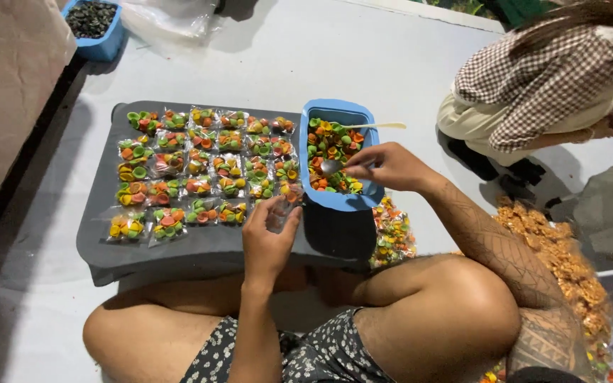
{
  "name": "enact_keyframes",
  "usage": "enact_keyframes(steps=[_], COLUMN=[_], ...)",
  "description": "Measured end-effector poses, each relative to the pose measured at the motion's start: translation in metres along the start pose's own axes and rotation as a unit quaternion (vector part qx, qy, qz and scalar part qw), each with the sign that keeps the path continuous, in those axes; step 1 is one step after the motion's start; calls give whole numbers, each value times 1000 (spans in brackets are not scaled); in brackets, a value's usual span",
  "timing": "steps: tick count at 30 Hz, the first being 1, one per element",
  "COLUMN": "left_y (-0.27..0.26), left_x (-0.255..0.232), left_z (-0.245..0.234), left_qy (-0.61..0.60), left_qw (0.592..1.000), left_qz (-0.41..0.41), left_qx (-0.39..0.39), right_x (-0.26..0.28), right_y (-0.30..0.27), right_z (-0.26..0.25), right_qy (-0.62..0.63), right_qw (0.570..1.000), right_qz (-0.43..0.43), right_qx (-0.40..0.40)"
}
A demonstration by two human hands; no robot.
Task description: Manually filling small plastic bags with snacks using a spoon and arranging them on a tray.
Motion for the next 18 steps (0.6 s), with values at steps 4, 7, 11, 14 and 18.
enact_keyframes(steps=[4, 7, 11, 14, 18], left_y=[-2, 1, -6, -4, -8], left_x=[5, -3, 1, 8, -1], left_z=[-8, -5, 0, 5, 3], left_qy=[13, 11, 47, 110, 136], left_qw=[1000, 1000, 995, 984, 974], left_qz=[-11, -7, -39, -39, -26], left_qx=[-4, 16, 83, 137, 178], right_x=[-30, -19, -13, -15, -26], right_y=[-1, -3, -11, -7, -3], right_z=[-4, -18, -23, -24, -20], right_qy=[-76, -92, -139, -152, -156], right_qw=[990, 979, 964, 955, 950], right_qz=[-47, -82, -97, -113, -109], right_qx=[-108, -159, -204, -229, -247])
Point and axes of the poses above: each hand's wrist, its own y-axis towards the middle knuckle, its own z-axis out of the palm, x = y × z, the point moved 5 cm from there along y, towards the middle knuckle, and after that the axes turned 3 degrees about -z, right-handed, at the moved point
